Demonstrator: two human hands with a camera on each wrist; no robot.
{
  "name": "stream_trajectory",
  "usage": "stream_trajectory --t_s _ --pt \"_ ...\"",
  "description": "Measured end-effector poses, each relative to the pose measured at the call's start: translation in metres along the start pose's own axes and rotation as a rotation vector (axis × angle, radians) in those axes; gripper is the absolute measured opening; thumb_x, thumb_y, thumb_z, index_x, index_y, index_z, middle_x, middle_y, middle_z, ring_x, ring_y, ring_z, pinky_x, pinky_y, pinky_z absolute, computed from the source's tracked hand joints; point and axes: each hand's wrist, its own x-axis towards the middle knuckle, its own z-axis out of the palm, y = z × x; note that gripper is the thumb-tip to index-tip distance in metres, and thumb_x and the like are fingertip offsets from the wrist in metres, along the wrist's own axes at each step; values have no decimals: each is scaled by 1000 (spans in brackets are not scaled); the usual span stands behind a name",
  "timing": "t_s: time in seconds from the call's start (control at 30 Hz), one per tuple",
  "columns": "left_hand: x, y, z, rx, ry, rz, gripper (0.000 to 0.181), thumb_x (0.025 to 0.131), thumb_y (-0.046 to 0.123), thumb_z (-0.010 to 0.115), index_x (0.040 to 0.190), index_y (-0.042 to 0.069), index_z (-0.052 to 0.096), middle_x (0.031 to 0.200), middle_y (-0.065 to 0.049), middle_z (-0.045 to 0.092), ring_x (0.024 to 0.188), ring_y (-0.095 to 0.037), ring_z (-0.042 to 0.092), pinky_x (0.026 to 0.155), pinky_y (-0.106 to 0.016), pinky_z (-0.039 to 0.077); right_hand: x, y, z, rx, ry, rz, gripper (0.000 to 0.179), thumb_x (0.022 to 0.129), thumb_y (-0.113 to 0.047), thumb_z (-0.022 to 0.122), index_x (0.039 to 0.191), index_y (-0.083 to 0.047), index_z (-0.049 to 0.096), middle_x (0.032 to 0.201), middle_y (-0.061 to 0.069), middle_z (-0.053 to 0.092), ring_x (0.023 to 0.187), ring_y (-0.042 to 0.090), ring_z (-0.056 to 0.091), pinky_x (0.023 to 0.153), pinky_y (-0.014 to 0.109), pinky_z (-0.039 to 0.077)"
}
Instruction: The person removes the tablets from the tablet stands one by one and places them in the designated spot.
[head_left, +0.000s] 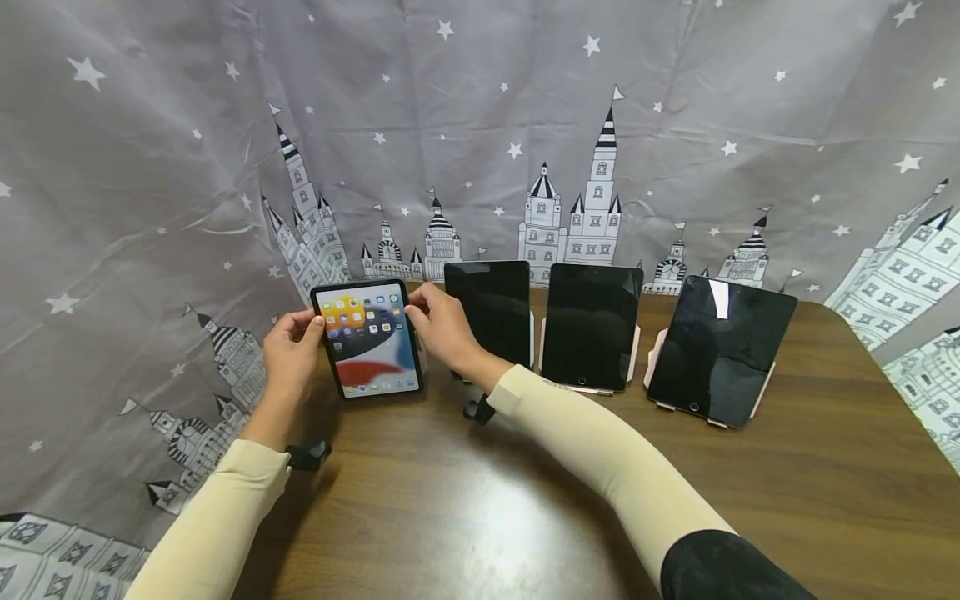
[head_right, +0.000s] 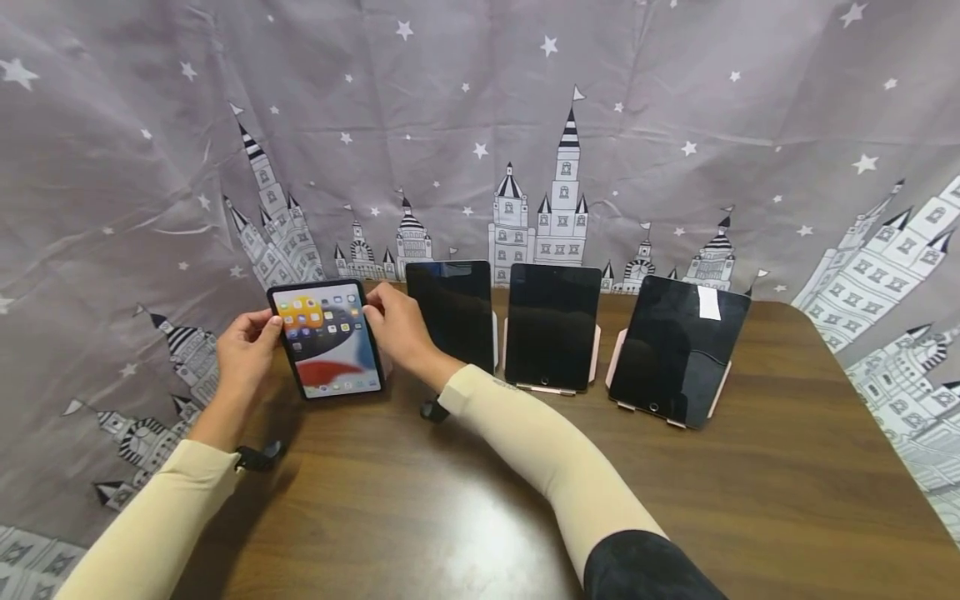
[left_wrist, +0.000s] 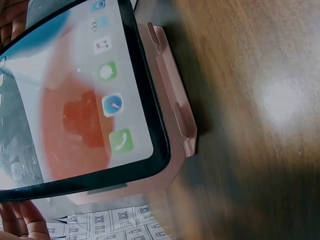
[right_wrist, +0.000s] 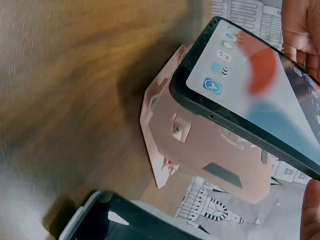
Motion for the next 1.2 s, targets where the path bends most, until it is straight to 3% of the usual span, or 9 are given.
stream_trajectory --t_s 0.17,0.3,0.43,0.53,0.83,1.0,1.2 --pt "4 -14 -3 38 -19 -17 21 87 8 62 103 -5 61 85 6 60 79 -4 53 70 -14 43 -10 -3 -1 39 -8 21 10 91 -20 58 98 -12 58 90 -4 61 77 6 54 66 19 46" --pt "5 -24 -7 113 -46 16 24 87 12 62 105 -5 61 89 1 63 76 -2 54 68 -13 44 -17 -4 -1 59 -8 40 10 91 -19 58 98 -12 57 88 -5 60 75 6 54 63 18 47" --pt "2 -24 -11 186 -111 67 26 88 16 61 105 -5 60 90 -2 65 74 0 55 66 -12 46 -23 -2 -3 79 3 52 9 90 -15 58 98 -10 58 86 -4 61 71 6 56 61 19 48" --pt "1 -22 -14 214 -175 87 28 89 18 61 105 -5 59 87 2 63 74 0 56 66 -13 47 -28 -1 -4 77 4 60 9 90 -14 59 98 -10 58 85 -4 61 71 6 57 63 19 48" --pt "-3 -22 -24 257 -321 79 33 90 23 59 106 -7 57 83 11 59 70 -1 58 65 -24 53 -42 -2 0 132 -2 126 10 89 -13 59 98 -7 58 81 -4 60 66 6 58 57 20 49" --pt "-4 -26 -27 314 -359 84 33 90 24 59 105 -6 58 83 5 62 67 -3 57 62 -25 53 -48 -2 1 176 -23 178 7 89 -12 59 94 -8 58 78 -3 61 64 11 60 52 22 48" --pt "-6 -29 -28 259 -435 30 33 90 26 60 105 -4 57 86 -1 63 70 -6 57 63 -30 53 -55 2 2 256 -40 256 7 89 -11 58 94 -6 57 75 1 61 63 22 63 49 24 49"
